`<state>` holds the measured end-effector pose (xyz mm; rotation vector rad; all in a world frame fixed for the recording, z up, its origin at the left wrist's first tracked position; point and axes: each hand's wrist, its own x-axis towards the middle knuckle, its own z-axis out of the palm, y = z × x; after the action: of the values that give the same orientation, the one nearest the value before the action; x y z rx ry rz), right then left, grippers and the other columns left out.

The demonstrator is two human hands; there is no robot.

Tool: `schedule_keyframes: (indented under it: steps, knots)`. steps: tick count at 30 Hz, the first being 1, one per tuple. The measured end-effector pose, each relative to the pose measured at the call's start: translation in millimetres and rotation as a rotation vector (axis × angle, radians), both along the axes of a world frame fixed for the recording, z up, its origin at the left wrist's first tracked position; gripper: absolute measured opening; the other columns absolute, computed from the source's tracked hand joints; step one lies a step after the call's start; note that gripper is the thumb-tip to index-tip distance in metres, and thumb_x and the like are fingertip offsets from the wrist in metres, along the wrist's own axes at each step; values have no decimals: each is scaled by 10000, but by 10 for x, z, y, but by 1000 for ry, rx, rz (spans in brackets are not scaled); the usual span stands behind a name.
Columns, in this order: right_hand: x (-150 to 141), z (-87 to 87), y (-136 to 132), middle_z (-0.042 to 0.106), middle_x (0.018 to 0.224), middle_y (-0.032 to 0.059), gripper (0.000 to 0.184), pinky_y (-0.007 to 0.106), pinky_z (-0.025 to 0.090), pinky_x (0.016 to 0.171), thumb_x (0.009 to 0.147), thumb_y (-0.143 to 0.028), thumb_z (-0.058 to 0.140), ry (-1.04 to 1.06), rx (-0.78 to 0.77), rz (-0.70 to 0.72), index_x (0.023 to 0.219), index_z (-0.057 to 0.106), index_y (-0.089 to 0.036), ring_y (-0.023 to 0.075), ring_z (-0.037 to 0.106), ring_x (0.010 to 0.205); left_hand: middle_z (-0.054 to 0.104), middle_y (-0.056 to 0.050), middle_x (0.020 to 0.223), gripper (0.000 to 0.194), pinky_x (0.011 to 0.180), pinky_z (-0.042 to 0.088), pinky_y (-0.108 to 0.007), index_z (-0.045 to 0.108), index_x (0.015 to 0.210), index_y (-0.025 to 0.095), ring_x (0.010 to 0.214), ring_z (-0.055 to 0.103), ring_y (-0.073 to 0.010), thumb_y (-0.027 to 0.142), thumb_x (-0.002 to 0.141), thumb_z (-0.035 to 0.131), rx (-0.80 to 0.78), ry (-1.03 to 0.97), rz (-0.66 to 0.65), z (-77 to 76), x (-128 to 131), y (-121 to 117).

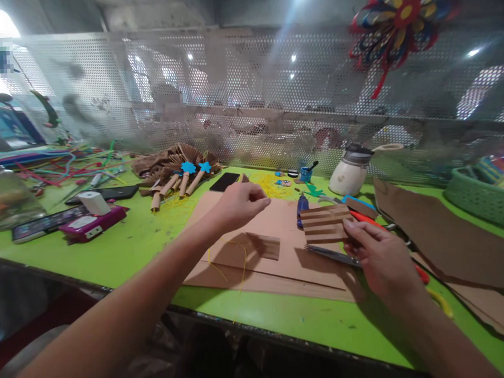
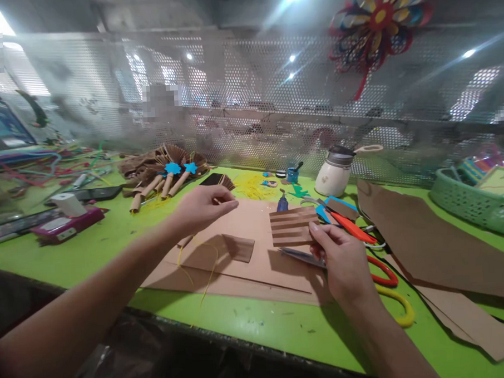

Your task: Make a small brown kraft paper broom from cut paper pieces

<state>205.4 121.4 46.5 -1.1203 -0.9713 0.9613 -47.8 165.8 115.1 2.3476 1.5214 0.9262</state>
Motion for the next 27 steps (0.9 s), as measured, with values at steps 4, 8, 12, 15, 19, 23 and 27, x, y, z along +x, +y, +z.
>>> schedule_keyframes:
  steps: [4,8,12,15,19,23,27]
  knots:
    - [15,-14,9,539,628,9,194,230,384,427,630,-360,748,-34,-4,-20,677,664,-192,115,433,526,656,-28,710,160,576,380,-220,668,750,138,648,558,-128,126,686,522,-134,116,-181,-77,211,206]
    - [-3,13,-24,529,616,-7,205,197,390,429,624,-344,753,-34,-49,-31,679,656,-173,96,440,517,648,-16,728,153,546,375,-197,668,772,159,631,551,-116,159,665,558,-236,270,-352,-349,204,232]
    - [-35,73,-93,541,607,-7,194,197,415,442,629,-334,747,-42,-54,-40,686,659,-170,96,460,510,634,-27,757,129,565,383,-203,665,744,160,651,538,-125,154,649,578,-230,410,-430,-484,155,180]
    - [-46,135,-136,538,594,-10,182,196,415,437,619,-334,745,-47,-44,-55,647,652,-180,97,467,505,624,-33,753,137,578,381,-207,658,738,153,657,529,-125,113,674,545,-179,440,-478,-473,158,173]
    - [-45,198,-148,519,556,-9,193,208,416,443,643,-361,715,-122,-26,-79,599,640,-188,105,475,501,619,-35,757,124,572,371,-210,646,725,148,647,519,-119,137,725,523,-137,432,-460,-409,160,199]
    - [-47,192,-141,500,547,6,241,237,400,423,675,-397,680,-165,-14,-45,563,617,-193,118,448,489,637,-52,791,149,639,386,-227,652,779,134,701,535,-131,158,761,506,-93,377,-366,-334,153,212]
    - [-64,149,-126,486,546,-9,222,224,378,430,676,-375,690,-138,-28,-8,589,614,-186,105,424,493,648,-62,791,167,629,387,-232,656,816,123,686,538,-133,198,782,510,-101,302,-297,-301,152,210]
